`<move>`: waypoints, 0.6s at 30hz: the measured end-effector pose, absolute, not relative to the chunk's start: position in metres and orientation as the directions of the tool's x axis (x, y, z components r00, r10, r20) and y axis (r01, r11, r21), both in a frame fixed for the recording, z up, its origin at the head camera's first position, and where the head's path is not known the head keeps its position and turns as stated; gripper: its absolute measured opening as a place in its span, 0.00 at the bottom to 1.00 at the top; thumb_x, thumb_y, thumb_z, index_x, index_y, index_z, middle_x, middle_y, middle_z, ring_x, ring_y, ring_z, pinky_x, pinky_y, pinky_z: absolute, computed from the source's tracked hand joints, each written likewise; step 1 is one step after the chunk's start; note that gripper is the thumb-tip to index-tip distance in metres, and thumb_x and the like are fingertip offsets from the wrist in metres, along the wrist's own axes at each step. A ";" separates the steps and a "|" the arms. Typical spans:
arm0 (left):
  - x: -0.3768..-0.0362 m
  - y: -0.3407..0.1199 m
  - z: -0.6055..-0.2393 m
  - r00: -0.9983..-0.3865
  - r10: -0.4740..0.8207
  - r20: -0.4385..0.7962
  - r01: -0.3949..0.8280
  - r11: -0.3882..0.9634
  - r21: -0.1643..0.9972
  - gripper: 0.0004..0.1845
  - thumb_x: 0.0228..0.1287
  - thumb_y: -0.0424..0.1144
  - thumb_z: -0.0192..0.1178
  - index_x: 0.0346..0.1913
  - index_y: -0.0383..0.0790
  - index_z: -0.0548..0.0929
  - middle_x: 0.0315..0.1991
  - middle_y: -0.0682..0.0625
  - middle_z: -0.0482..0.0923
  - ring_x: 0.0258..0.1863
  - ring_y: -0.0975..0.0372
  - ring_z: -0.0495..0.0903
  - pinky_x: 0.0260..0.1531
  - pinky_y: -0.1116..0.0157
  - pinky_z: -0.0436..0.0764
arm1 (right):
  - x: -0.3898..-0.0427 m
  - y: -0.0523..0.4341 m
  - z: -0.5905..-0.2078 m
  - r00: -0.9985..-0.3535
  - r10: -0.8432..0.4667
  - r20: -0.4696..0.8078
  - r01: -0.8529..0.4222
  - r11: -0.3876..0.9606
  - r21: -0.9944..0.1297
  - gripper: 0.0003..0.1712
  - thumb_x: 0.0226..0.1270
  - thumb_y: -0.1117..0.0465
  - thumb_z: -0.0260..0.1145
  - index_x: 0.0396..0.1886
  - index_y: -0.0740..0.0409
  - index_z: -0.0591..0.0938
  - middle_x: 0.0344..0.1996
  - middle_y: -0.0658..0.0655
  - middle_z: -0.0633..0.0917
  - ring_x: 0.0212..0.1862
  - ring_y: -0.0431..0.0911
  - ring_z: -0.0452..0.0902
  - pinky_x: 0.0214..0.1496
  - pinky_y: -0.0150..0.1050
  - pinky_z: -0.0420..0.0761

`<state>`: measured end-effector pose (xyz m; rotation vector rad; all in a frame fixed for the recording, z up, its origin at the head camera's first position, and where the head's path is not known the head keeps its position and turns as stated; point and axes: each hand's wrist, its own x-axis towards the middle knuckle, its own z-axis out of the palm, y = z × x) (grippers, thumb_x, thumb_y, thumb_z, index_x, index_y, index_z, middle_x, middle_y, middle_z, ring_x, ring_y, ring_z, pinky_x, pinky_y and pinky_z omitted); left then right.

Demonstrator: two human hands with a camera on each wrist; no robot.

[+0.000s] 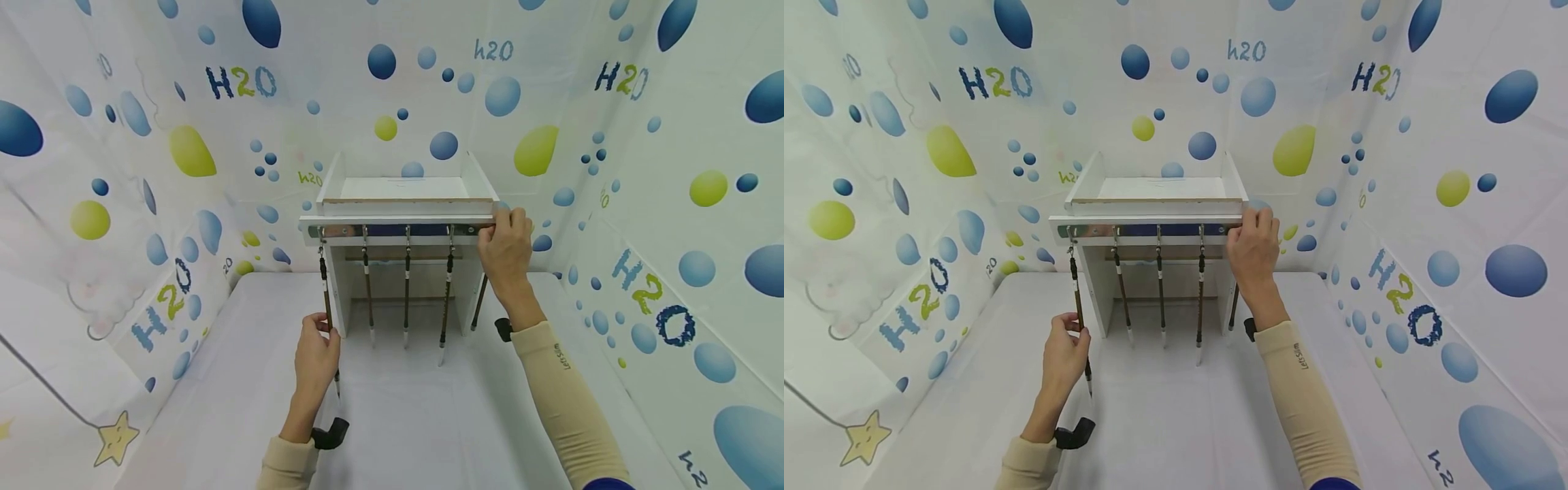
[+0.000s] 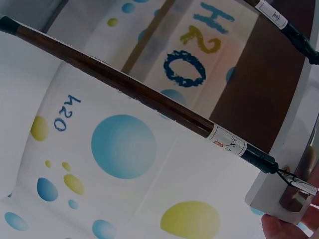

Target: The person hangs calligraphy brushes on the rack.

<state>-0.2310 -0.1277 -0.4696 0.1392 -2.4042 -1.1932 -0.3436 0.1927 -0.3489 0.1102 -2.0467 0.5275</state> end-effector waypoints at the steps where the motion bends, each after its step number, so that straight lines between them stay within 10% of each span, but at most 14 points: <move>1: -0.232 -0.128 -0.471 -0.894 -0.279 0.352 0.111 0.623 0.775 0.18 0.67 0.30 0.55 0.58 0.28 0.72 0.44 0.36 0.81 0.29 0.54 0.80 0.23 0.67 0.71 | -0.344 0.193 -0.349 -0.517 0.137 0.845 -0.290 0.901 -0.323 0.07 0.65 0.68 0.57 0.36 0.70 0.76 0.34 0.66 0.72 0.35 0.59 0.70 0.36 0.50 0.76; 18: -0.276 -0.143 -0.491 -0.897 -0.242 0.371 0.157 0.610 0.777 0.15 0.68 0.30 0.56 0.55 0.26 0.74 0.47 0.34 0.82 0.40 0.47 0.85 0.38 0.52 0.83 | -0.342 0.192 -0.348 -0.518 0.136 0.845 -0.279 0.907 -0.317 0.07 0.66 0.68 0.57 0.37 0.70 0.77 0.34 0.67 0.73 0.35 0.60 0.70 0.36 0.50 0.76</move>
